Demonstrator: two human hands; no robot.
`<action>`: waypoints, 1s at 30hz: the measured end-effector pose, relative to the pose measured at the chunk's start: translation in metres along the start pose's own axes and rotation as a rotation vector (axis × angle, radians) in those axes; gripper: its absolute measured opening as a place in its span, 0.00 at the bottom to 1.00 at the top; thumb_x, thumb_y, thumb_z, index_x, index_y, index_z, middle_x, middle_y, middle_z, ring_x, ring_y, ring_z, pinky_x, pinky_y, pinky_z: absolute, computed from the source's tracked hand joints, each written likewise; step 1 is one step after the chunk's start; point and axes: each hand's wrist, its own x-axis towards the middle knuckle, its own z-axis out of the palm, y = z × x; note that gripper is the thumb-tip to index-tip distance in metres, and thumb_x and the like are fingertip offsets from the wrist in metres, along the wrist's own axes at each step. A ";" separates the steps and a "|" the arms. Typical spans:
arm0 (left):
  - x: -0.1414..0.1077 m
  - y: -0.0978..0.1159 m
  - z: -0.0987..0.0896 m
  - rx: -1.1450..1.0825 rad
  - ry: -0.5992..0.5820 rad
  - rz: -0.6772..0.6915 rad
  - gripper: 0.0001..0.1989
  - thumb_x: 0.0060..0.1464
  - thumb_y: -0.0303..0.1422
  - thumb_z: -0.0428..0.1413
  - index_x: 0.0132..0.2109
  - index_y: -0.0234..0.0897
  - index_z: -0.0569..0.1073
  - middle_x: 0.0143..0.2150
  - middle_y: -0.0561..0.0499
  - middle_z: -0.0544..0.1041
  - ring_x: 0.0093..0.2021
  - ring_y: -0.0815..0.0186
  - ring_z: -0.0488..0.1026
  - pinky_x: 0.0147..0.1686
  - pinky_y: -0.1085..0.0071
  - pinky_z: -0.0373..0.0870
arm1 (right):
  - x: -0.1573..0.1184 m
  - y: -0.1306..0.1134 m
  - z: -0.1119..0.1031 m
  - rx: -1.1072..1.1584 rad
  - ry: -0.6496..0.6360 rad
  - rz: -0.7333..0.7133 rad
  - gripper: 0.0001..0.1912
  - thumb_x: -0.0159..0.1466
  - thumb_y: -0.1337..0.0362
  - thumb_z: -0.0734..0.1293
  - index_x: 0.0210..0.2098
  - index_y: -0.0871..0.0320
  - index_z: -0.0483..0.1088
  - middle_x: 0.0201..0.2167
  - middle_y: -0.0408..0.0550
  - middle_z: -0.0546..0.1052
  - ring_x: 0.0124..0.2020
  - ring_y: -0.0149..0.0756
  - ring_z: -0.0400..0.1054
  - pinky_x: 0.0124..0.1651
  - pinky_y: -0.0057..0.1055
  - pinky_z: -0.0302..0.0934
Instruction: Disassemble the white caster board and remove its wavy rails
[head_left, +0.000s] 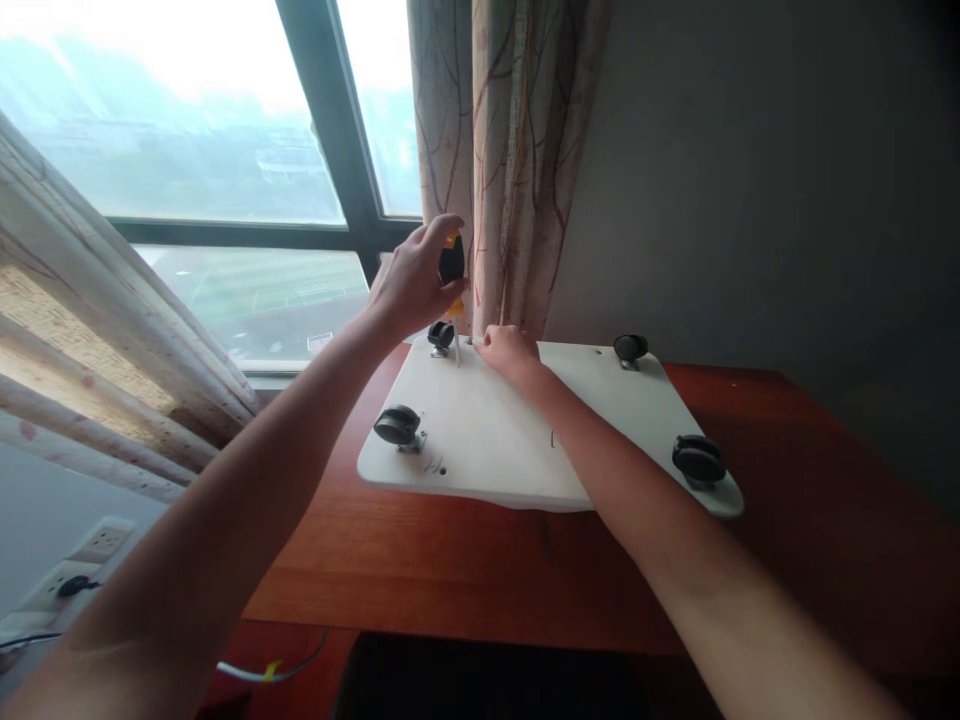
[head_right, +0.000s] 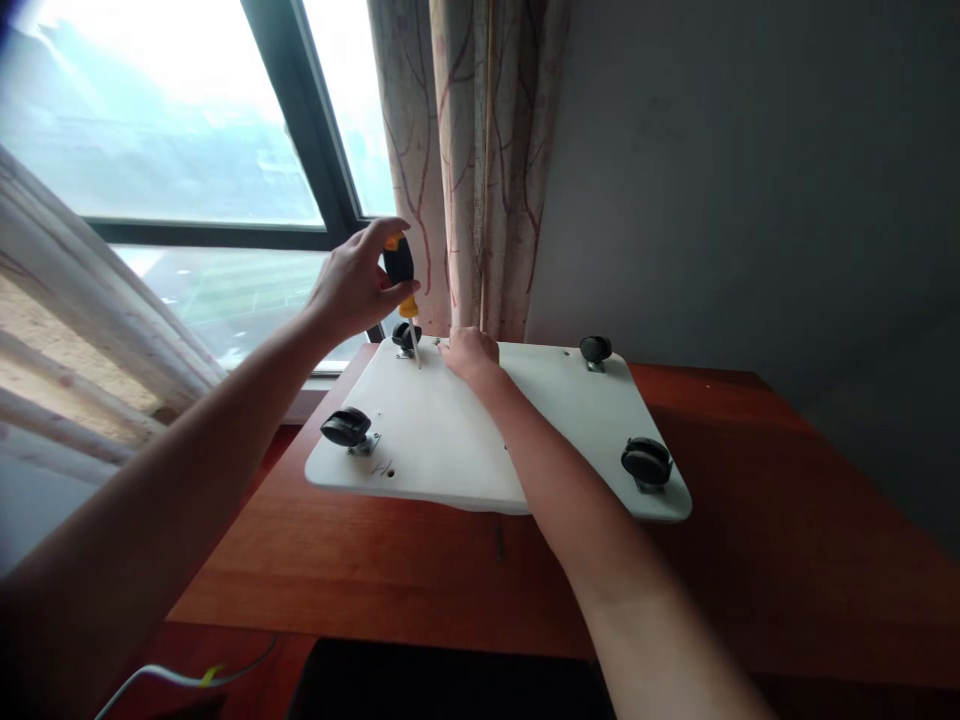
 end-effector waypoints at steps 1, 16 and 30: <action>-0.004 0.001 -0.001 0.003 -0.006 0.001 0.33 0.49 0.33 0.64 0.63 0.46 0.65 0.56 0.46 0.74 0.43 0.54 0.76 0.45 0.57 0.73 | 0.011 -0.003 0.006 0.004 -0.006 -0.002 0.18 0.70 0.53 0.64 0.48 0.58 0.76 0.47 0.56 0.80 0.49 0.44 0.74 0.48 0.34 0.65; -0.033 0.002 -0.006 0.007 -0.028 -0.030 0.33 0.51 0.32 0.62 0.64 0.47 0.64 0.56 0.45 0.75 0.43 0.54 0.78 0.41 0.59 0.74 | 0.041 -0.006 -0.004 0.067 0.024 -0.252 0.13 0.67 0.71 0.64 0.46 0.59 0.79 0.50 0.51 0.79 0.49 0.38 0.71 0.50 0.28 0.61; -0.041 0.005 -0.004 -0.032 0.022 0.021 0.34 0.50 0.30 0.62 0.64 0.42 0.64 0.54 0.45 0.75 0.35 0.62 0.77 0.38 0.63 0.75 | -0.221 0.045 -0.041 0.582 0.200 -0.493 0.03 0.67 0.67 0.68 0.40 0.55 0.75 0.34 0.44 0.79 0.30 0.31 0.72 0.35 0.27 0.68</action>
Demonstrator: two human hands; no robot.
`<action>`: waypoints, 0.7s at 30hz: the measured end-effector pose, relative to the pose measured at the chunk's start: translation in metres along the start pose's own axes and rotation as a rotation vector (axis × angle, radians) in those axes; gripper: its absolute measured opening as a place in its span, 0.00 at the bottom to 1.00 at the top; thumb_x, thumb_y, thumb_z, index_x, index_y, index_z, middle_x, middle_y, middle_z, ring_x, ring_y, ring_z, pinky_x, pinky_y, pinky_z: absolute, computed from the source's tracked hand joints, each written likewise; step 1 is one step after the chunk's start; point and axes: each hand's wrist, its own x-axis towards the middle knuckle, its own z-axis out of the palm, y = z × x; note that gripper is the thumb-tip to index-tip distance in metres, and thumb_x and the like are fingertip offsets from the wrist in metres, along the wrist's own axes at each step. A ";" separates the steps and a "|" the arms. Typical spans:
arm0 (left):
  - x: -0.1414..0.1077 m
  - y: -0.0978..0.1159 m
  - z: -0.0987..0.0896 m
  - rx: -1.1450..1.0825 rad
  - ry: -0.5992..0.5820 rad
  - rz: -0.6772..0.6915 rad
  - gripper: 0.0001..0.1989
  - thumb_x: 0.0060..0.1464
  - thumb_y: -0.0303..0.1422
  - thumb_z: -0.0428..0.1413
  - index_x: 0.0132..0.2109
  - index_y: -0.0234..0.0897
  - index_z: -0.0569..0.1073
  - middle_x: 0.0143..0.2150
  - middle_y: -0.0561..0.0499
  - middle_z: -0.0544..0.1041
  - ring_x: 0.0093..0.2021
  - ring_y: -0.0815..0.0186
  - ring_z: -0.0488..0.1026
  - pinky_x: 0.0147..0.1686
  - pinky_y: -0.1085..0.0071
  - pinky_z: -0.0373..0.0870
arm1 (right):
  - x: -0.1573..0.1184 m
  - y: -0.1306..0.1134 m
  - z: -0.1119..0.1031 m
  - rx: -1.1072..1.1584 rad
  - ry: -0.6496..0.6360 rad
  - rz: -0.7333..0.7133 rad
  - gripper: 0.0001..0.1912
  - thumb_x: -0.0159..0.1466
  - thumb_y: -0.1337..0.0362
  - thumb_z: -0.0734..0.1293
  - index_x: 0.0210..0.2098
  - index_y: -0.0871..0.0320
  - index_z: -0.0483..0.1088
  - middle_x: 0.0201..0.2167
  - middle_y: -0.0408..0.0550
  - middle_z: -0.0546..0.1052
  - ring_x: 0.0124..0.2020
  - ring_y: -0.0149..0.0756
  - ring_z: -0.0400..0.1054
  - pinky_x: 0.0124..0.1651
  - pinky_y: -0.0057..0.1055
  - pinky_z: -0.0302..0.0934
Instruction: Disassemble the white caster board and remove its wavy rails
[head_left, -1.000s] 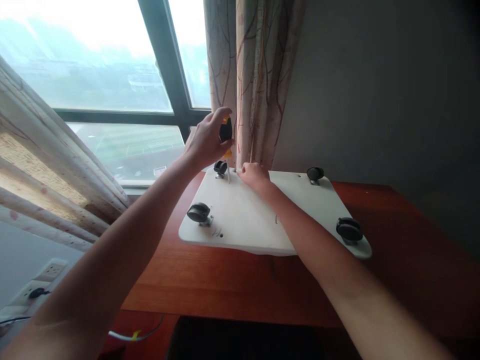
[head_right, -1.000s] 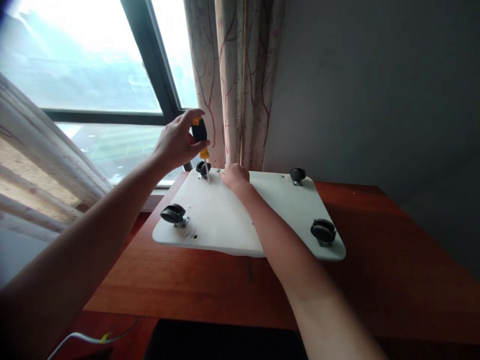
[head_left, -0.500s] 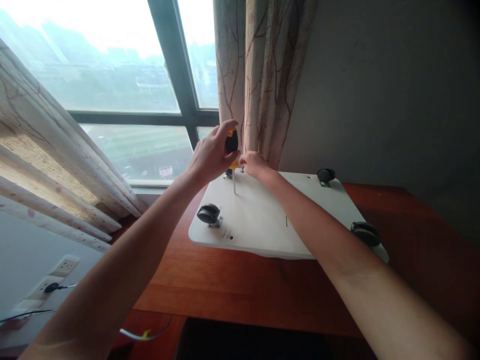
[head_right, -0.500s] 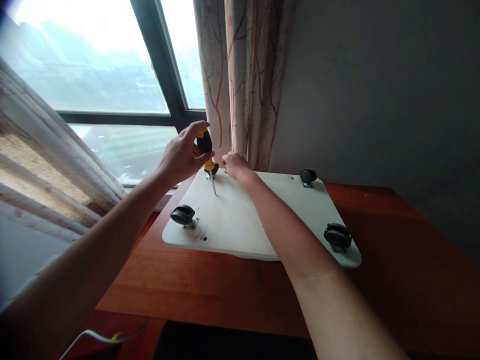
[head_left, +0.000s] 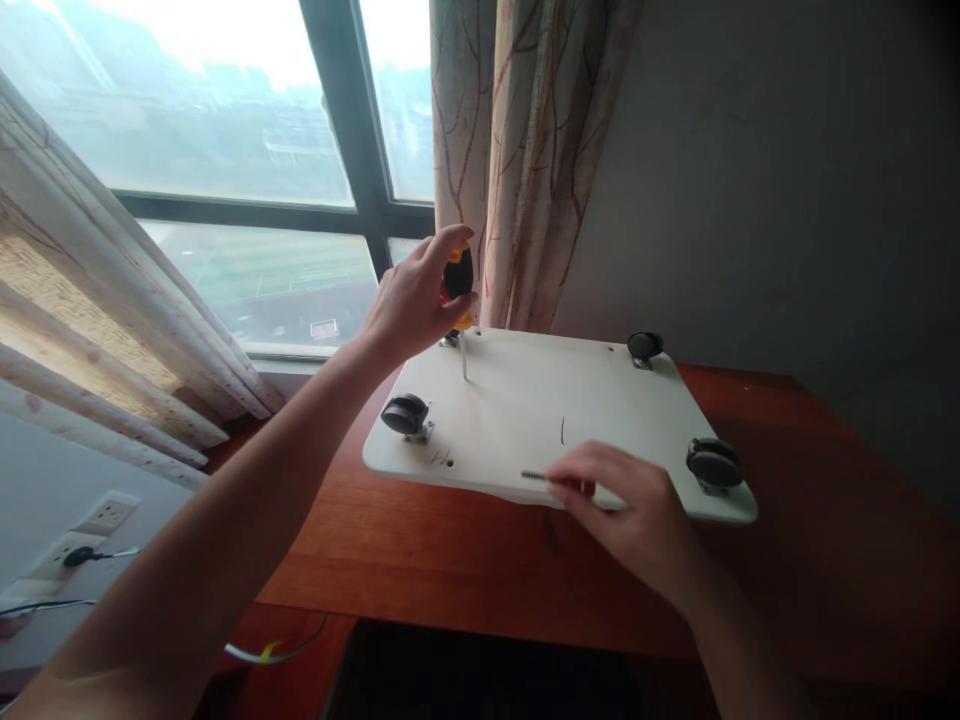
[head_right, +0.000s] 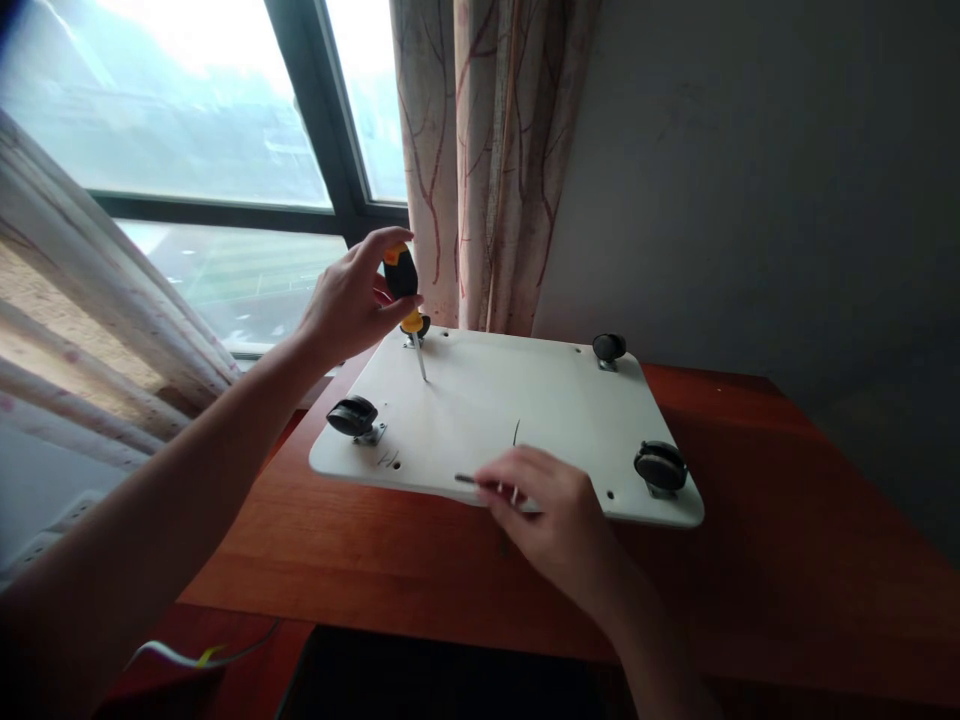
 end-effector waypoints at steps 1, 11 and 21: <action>-0.001 0.000 0.000 -0.009 0.006 -0.001 0.34 0.50 0.30 0.62 0.64 0.42 0.64 0.54 0.45 0.76 0.35 0.62 0.77 0.38 0.63 0.75 | -0.022 -0.004 0.004 0.009 -0.011 -0.004 0.04 0.68 0.68 0.68 0.41 0.54 0.75 0.35 0.45 0.79 0.32 0.32 0.73 0.35 0.27 0.68; -0.011 0.008 0.002 -0.088 0.086 0.011 0.34 0.50 0.30 0.63 0.63 0.42 0.64 0.53 0.45 0.75 0.37 0.61 0.80 0.37 0.64 0.79 | -0.115 0.026 0.064 -0.309 0.109 0.108 0.06 0.71 0.68 0.64 0.41 0.56 0.74 0.35 0.47 0.79 0.34 0.36 0.76 0.39 0.31 0.69; -0.020 0.020 -0.011 -0.052 0.082 0.039 0.33 0.52 0.30 0.62 0.64 0.41 0.64 0.53 0.45 0.76 0.33 0.65 0.79 0.34 0.66 0.79 | -0.102 0.040 0.087 -0.432 0.077 0.132 0.07 0.70 0.67 0.65 0.37 0.54 0.76 0.35 0.48 0.78 0.37 0.40 0.73 0.40 0.34 0.68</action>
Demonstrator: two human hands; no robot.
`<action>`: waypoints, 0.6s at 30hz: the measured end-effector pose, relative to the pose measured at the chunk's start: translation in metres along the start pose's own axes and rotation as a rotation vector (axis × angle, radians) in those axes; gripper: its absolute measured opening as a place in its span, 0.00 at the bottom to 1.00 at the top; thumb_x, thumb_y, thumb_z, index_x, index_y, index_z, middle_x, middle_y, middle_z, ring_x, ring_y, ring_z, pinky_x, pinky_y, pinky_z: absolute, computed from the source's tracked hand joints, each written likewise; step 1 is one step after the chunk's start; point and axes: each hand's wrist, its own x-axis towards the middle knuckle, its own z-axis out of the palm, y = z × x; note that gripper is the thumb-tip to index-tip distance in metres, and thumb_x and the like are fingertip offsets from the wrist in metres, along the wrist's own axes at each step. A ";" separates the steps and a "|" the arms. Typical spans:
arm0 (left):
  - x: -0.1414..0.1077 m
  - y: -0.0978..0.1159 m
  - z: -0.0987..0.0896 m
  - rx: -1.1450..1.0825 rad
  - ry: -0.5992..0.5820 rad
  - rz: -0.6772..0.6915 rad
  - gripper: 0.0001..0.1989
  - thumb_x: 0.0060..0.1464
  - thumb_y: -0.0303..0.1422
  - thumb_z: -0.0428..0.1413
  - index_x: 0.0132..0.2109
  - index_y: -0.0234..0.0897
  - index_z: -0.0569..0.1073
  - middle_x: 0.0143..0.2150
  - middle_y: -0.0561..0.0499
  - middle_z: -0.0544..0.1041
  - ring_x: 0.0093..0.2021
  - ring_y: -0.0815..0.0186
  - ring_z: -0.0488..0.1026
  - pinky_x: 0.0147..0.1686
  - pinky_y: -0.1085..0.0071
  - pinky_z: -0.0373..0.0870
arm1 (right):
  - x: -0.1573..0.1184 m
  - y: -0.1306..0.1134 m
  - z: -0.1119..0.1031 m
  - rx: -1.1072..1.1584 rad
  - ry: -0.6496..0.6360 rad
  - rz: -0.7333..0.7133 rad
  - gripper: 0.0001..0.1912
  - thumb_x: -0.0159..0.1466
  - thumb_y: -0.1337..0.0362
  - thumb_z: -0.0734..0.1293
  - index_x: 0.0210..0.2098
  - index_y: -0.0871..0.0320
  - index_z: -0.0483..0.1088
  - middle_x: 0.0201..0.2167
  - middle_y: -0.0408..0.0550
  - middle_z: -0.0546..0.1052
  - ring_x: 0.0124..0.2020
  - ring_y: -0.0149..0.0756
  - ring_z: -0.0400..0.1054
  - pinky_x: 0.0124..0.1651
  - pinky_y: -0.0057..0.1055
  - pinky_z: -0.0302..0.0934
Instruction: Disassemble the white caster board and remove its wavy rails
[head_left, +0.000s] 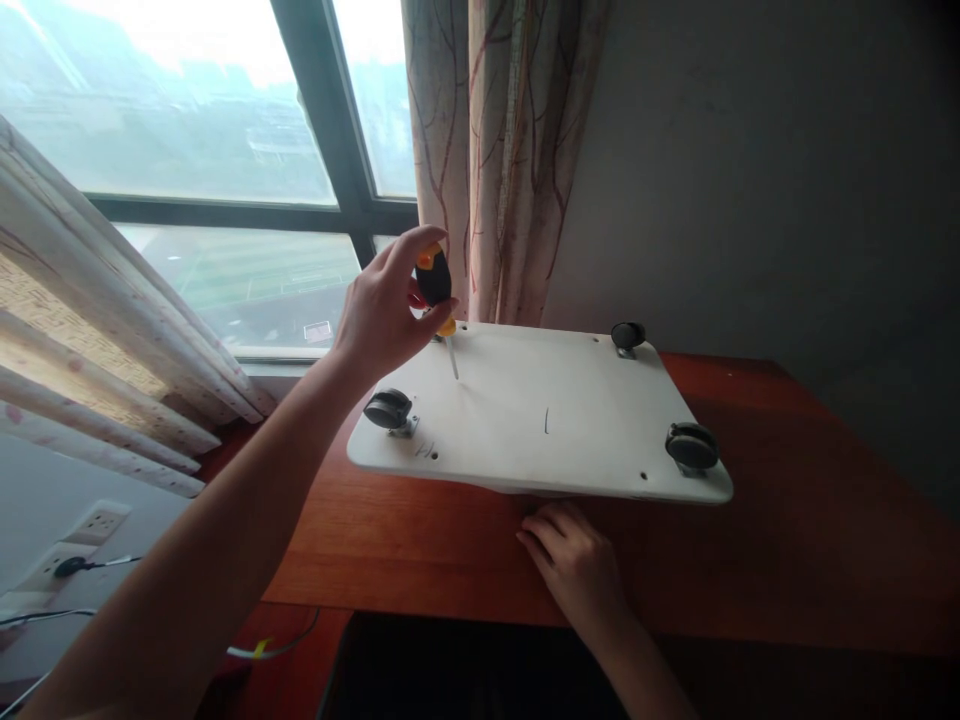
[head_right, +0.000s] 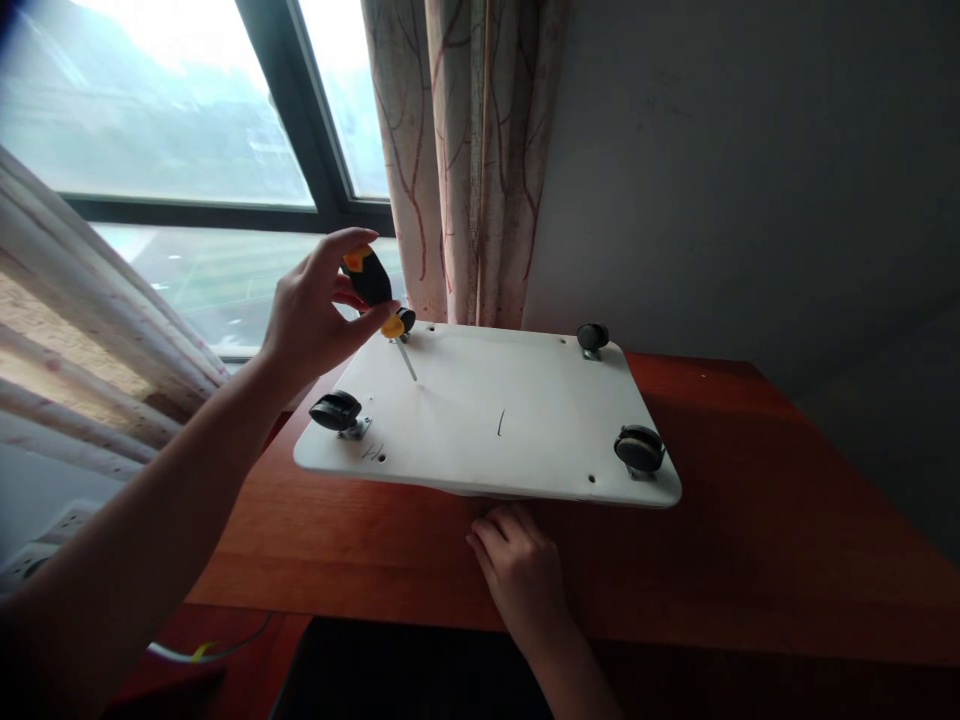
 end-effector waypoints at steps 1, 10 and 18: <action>-0.001 0.001 -0.001 0.004 -0.002 -0.001 0.33 0.52 0.30 0.62 0.64 0.41 0.64 0.53 0.45 0.75 0.33 0.65 0.79 0.34 0.66 0.78 | -0.001 0.000 0.002 -0.001 -0.011 0.001 0.07 0.69 0.68 0.66 0.36 0.54 0.76 0.35 0.48 0.78 0.38 0.40 0.73 0.40 0.34 0.68; -0.003 0.009 -0.005 -0.029 0.017 -0.009 0.36 0.51 0.31 0.65 0.65 0.42 0.62 0.55 0.45 0.76 0.36 0.65 0.79 0.37 0.65 0.79 | 0.004 -0.004 -0.020 0.071 0.015 0.041 0.06 0.70 0.62 0.66 0.43 0.55 0.75 0.36 0.48 0.78 0.37 0.40 0.74 0.41 0.35 0.69; -0.015 0.079 0.016 -0.339 -0.032 0.069 0.28 0.54 0.29 0.63 0.60 0.41 0.64 0.51 0.48 0.77 0.42 0.64 0.79 0.42 0.66 0.79 | 0.082 -0.014 -0.125 0.137 0.223 0.163 0.18 0.69 0.54 0.67 0.55 0.52 0.68 0.34 0.42 0.78 0.26 0.31 0.70 0.29 0.27 0.66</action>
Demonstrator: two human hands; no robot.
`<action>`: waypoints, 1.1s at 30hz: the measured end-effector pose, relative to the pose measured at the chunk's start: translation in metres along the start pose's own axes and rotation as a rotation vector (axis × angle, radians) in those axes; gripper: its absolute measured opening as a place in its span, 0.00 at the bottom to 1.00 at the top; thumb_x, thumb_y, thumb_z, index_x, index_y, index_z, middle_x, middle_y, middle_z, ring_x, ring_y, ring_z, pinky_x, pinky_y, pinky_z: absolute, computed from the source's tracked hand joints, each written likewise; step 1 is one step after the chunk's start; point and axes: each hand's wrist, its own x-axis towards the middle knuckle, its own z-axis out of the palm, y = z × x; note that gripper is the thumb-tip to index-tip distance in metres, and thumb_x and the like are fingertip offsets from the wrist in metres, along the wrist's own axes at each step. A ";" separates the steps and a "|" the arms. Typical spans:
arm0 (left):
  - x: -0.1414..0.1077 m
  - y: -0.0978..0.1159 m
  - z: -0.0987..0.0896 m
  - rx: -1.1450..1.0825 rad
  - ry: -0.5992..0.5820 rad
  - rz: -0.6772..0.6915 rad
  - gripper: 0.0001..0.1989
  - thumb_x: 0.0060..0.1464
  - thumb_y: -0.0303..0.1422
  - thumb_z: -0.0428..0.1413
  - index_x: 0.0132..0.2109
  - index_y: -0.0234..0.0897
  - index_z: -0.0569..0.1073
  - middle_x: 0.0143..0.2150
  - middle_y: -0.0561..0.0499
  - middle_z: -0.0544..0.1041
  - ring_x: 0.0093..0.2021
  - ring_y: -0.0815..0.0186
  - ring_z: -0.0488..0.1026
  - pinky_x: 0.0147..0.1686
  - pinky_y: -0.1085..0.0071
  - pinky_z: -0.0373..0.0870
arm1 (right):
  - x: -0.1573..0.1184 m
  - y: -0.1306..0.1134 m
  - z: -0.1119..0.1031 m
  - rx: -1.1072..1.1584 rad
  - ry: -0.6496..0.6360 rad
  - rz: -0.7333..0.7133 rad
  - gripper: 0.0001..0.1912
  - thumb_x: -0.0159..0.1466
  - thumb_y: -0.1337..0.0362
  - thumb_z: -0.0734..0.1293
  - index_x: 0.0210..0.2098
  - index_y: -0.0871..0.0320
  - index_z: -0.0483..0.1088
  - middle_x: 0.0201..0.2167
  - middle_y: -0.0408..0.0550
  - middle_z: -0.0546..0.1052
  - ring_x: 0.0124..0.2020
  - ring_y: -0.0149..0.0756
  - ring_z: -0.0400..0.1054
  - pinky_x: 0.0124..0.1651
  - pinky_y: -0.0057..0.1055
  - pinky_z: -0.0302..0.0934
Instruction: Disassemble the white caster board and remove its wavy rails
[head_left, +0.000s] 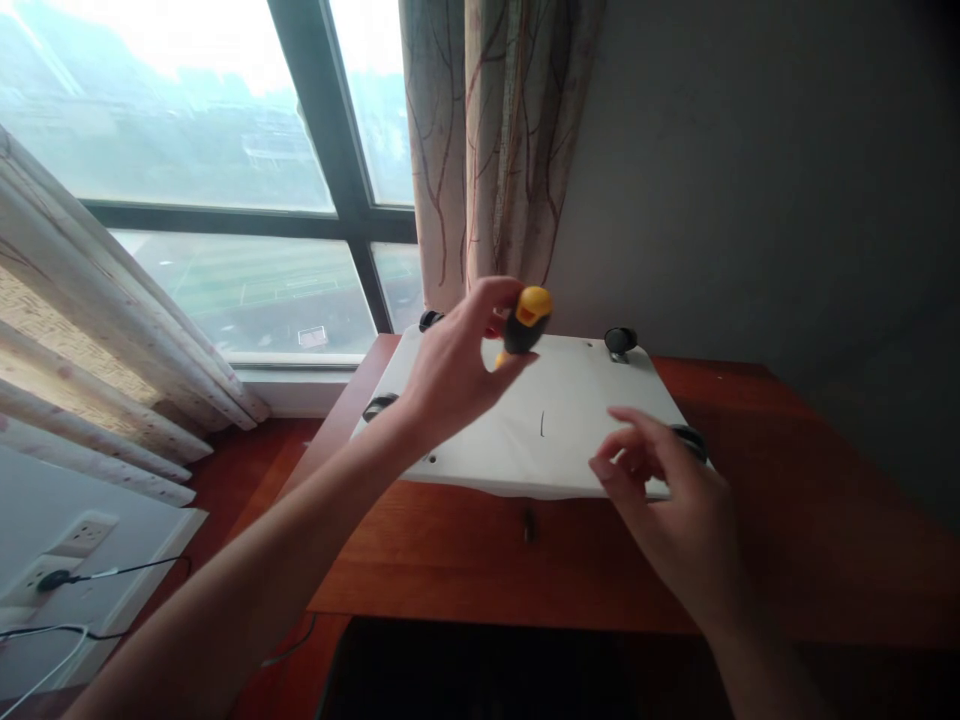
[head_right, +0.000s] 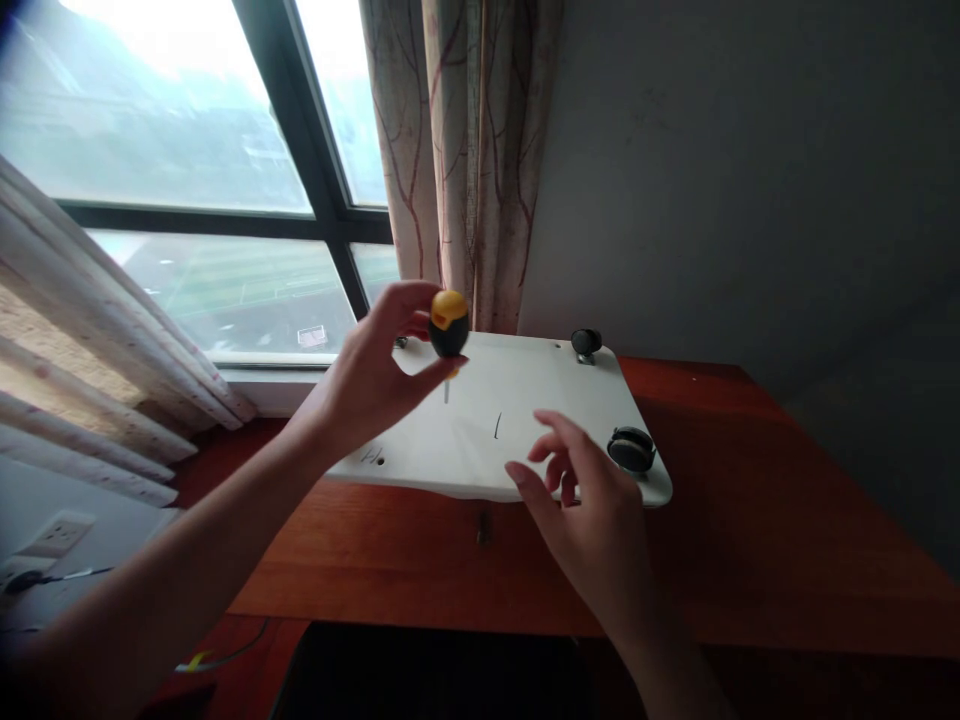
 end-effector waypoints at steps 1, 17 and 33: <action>0.000 0.009 0.008 -0.037 -0.047 0.035 0.27 0.55 0.29 0.63 0.59 0.41 0.65 0.52 0.48 0.77 0.43 0.64 0.78 0.43 0.66 0.78 | 0.014 -0.004 -0.008 -0.039 0.037 -0.002 0.22 0.68 0.52 0.68 0.58 0.52 0.65 0.35 0.43 0.78 0.26 0.31 0.70 0.31 0.28 0.66; -0.058 0.014 0.049 -0.030 -0.130 -0.107 0.14 0.64 0.31 0.54 0.55 0.41 0.71 0.51 0.44 0.76 0.44 0.61 0.78 0.40 0.65 0.76 | 0.142 0.053 -0.044 -0.586 0.077 -0.200 0.18 0.68 0.54 0.62 0.50 0.56 0.74 0.39 0.54 0.79 0.38 0.48 0.73 0.39 0.37 0.60; -0.173 0.011 0.042 0.313 0.036 -0.011 0.15 0.57 0.22 0.57 0.51 0.38 0.75 0.55 0.38 0.77 0.55 0.50 0.74 0.54 0.51 0.70 | 0.225 0.139 -0.045 -0.661 -0.017 -0.007 0.18 0.67 0.51 0.63 0.46 0.55 0.75 0.40 0.56 0.81 0.39 0.48 0.73 0.39 0.38 0.60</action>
